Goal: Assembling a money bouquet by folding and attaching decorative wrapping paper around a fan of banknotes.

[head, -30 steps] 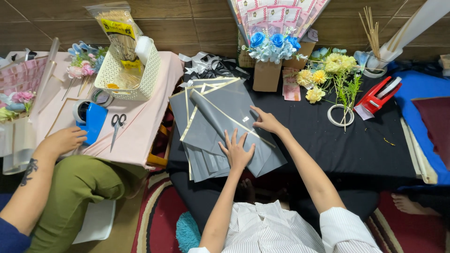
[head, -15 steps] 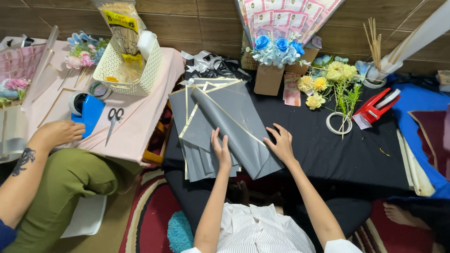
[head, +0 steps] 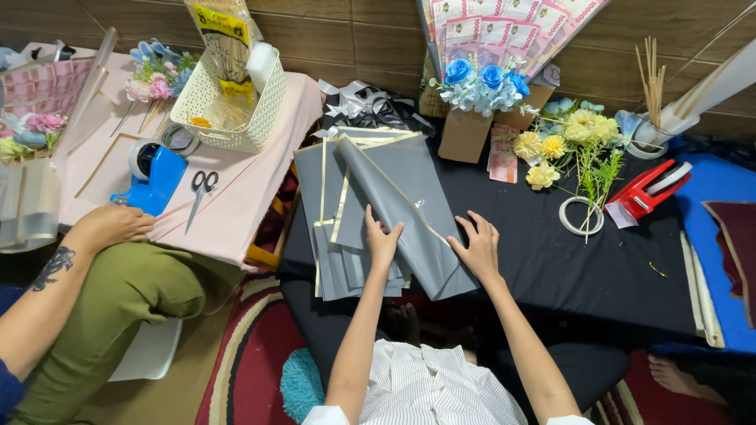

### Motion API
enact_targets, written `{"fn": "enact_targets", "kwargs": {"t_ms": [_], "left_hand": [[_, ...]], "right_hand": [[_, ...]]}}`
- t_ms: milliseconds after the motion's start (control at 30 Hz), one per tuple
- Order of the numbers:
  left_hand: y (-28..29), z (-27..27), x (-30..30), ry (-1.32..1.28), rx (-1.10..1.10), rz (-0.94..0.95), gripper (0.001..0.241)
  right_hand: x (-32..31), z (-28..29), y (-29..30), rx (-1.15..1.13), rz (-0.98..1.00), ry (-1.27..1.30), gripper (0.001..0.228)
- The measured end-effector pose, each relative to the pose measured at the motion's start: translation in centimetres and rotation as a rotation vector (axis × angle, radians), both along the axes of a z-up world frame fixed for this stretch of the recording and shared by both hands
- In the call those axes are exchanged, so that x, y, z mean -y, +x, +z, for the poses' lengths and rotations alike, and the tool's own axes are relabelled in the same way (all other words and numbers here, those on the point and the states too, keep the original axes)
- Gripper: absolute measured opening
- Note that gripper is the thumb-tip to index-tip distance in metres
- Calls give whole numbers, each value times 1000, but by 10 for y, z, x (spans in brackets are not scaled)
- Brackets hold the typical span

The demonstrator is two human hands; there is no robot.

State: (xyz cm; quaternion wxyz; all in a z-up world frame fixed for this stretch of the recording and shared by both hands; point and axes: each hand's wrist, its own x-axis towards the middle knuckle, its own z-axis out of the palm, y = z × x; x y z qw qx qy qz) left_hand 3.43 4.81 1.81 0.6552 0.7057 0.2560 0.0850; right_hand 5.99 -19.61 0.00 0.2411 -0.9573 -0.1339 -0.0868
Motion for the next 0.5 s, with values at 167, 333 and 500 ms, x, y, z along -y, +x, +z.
{"fn": "enact_targets", "kwargs": {"t_ms": [167, 333, 500], "left_hand": [[13, 11, 1, 13, -82, -55, 98], [9, 11, 8, -40, -20, -50, 83], [-19, 30, 8, -126, 31, -4, 74]], "right_hand": [[0, -2, 2, -14, -13, 23, 55], [6, 1, 41, -54, -130, 274, 49], [5, 47, 131, -41, -126, 603, 63]]}}
